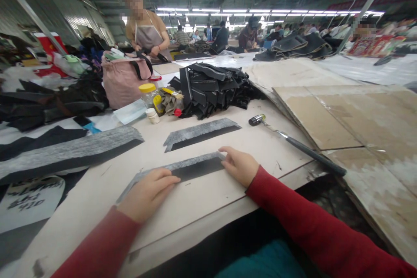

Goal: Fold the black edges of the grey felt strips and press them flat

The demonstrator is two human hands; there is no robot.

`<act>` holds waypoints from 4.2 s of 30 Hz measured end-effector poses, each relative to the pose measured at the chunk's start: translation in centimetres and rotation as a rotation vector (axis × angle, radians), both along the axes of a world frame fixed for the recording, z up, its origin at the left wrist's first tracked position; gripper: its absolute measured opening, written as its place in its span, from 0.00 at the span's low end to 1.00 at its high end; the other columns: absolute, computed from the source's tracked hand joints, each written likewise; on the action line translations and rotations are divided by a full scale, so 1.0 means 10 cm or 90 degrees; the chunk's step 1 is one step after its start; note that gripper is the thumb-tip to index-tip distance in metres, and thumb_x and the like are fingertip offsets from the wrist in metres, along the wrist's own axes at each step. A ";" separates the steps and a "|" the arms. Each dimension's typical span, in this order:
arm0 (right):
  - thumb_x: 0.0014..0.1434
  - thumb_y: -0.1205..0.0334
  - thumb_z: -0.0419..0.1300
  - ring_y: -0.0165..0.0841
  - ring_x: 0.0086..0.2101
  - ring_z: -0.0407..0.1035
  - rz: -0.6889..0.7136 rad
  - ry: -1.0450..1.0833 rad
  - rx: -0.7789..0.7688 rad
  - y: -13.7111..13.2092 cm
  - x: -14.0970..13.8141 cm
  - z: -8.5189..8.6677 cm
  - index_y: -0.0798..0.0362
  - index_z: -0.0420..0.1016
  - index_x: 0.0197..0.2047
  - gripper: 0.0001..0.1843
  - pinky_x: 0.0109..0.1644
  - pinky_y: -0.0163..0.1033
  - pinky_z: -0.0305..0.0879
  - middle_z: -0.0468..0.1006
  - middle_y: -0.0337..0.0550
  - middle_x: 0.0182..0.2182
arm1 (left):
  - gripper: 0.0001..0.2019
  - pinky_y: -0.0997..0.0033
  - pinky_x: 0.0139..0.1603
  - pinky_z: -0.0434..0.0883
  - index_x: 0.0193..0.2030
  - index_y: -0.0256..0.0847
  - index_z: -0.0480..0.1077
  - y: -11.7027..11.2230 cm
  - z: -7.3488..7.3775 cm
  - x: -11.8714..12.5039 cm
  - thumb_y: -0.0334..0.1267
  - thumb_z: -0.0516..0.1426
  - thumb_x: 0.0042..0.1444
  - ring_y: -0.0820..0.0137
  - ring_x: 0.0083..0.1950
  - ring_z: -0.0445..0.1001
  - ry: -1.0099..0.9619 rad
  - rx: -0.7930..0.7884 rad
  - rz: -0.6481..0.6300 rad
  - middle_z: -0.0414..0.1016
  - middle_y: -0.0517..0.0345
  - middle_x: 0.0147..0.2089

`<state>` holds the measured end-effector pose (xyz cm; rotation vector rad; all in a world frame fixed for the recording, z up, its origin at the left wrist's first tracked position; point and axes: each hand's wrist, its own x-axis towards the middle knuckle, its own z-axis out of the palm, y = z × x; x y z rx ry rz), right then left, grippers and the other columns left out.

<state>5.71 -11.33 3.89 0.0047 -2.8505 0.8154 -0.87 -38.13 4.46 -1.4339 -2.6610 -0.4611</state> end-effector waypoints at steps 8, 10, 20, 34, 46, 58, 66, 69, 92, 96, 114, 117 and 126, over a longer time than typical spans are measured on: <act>0.51 0.68 0.52 0.28 0.26 0.64 0.003 -0.016 0.041 -0.02 0.00 0.03 0.53 0.63 0.46 0.17 0.30 0.32 0.53 0.71 0.37 0.25 | 0.13 0.69 0.44 0.67 0.41 0.48 0.70 -0.01 -0.02 -0.01 0.39 0.46 0.56 0.68 0.43 0.67 0.010 -0.016 0.006 0.68 0.56 0.42; 0.51 0.68 0.52 0.28 0.26 0.64 0.003 -0.024 0.055 -0.03 0.00 0.03 0.54 0.63 0.47 0.17 0.30 0.33 0.54 0.71 0.37 0.26 | 0.13 0.69 0.44 0.67 0.41 0.47 0.70 0.00 -0.01 0.00 0.39 0.46 0.56 0.68 0.43 0.67 0.011 -0.021 0.008 0.68 0.56 0.42; 0.57 0.68 0.49 0.35 0.41 0.59 0.165 0.122 0.279 -0.05 -0.03 0.05 0.50 0.66 0.47 0.15 0.42 0.39 0.55 0.69 0.45 0.42 | 0.16 0.68 0.42 0.66 0.49 0.46 0.64 0.15 0.07 0.04 0.33 0.44 0.56 0.68 0.41 0.68 0.051 -0.133 0.039 0.70 0.56 0.42; 0.58 0.60 0.49 0.35 0.42 0.59 0.266 0.138 0.303 0.26 0.03 0.06 0.50 0.72 0.42 0.13 0.46 0.43 0.52 0.71 0.45 0.42 | 0.15 0.65 0.45 0.64 0.49 0.44 0.63 0.09 0.18 -0.01 0.39 0.44 0.57 0.66 0.44 0.67 -0.044 -0.219 0.136 0.67 0.55 0.44; 0.56 0.63 0.50 0.35 0.40 0.60 0.207 0.116 0.258 0.26 0.10 0.03 0.50 0.72 0.39 0.11 0.44 0.41 0.55 0.69 0.45 0.40 | 0.10 0.68 0.46 0.63 0.38 0.38 0.66 1.09 0.27 0.03 0.28 0.46 0.54 0.69 0.42 0.65 -0.007 -0.084 -0.109 0.68 0.55 0.39; 0.58 0.65 0.46 0.32 0.34 0.61 0.127 0.010 0.178 0.32 0.03 0.02 0.56 0.72 0.39 0.14 0.40 0.38 0.56 0.69 0.47 0.33 | 0.12 0.64 0.47 0.64 0.46 0.42 0.65 1.13 -0.04 -0.01 0.34 0.48 0.56 0.67 0.44 0.63 0.005 -0.002 -0.144 0.66 0.54 0.43; 0.54 0.66 0.50 0.30 0.35 0.63 0.103 -0.060 0.017 0.18 -0.04 0.05 0.54 0.73 0.40 0.14 0.40 0.35 0.57 0.71 0.44 0.32 | 0.12 0.63 0.46 0.65 0.46 0.42 0.65 1.14 -0.04 0.03 0.35 0.48 0.56 0.67 0.44 0.63 0.013 0.004 -0.122 0.67 0.53 0.44; 0.52 0.68 0.50 0.27 0.29 0.64 0.042 -0.165 -0.135 0.23 -0.10 0.12 0.56 0.73 0.39 0.13 0.33 0.32 0.59 0.72 0.41 0.28 | 0.11 0.62 0.48 0.64 0.45 0.40 0.65 1.14 -0.04 0.04 0.35 0.48 0.56 0.66 0.45 0.64 0.007 0.010 -0.105 0.67 0.53 0.45; 0.50 0.65 0.54 0.29 0.30 0.63 0.019 -0.074 0.081 0.10 -0.11 0.09 0.55 0.73 0.36 0.10 0.32 0.33 0.54 0.72 0.42 0.29 | 0.13 0.64 0.50 0.63 0.45 0.38 0.63 1.14 -0.04 0.01 0.35 0.52 0.51 0.66 0.47 0.63 -0.080 0.057 -0.056 0.61 0.51 0.46; 0.52 0.69 0.52 0.28 0.30 0.62 0.014 -0.030 0.085 0.05 -0.04 0.02 0.53 0.72 0.40 0.13 0.34 0.32 0.54 0.70 0.41 0.29 | 0.13 0.64 0.50 0.63 0.44 0.38 0.64 1.14 -0.04 0.01 0.34 0.53 0.50 0.66 0.47 0.62 -0.094 0.070 -0.063 0.61 0.52 0.46; 0.55 0.72 0.47 0.35 0.33 0.61 0.077 -0.009 0.295 -0.11 -0.04 -0.07 0.58 0.68 0.39 0.11 0.36 0.38 0.59 0.66 0.48 0.32 | 0.22 0.64 0.52 0.60 0.53 0.40 0.55 1.13 -0.04 0.00 0.35 0.53 0.50 0.66 0.51 0.61 -0.069 0.097 -0.043 0.61 0.53 0.52; 0.55 0.73 0.47 0.37 0.35 0.60 0.092 0.007 0.318 -0.12 -0.06 -0.09 0.61 0.67 0.43 0.14 0.38 0.41 0.60 0.66 0.53 0.34 | 0.26 0.63 0.52 0.60 0.59 0.42 0.47 1.14 -0.02 0.01 0.34 0.50 0.53 0.67 0.51 0.61 -0.059 0.035 -0.083 0.61 0.55 0.55; 0.56 0.70 0.48 0.32 0.34 0.62 0.092 -0.009 0.158 0.03 0.08 -0.02 0.58 0.69 0.42 0.13 0.40 0.36 0.59 0.68 0.45 0.31 | 0.27 0.63 0.48 0.62 0.60 0.37 0.45 1.19 0.01 0.03 0.36 0.49 0.54 0.65 0.48 0.63 -0.044 -0.044 -0.046 0.67 0.51 0.49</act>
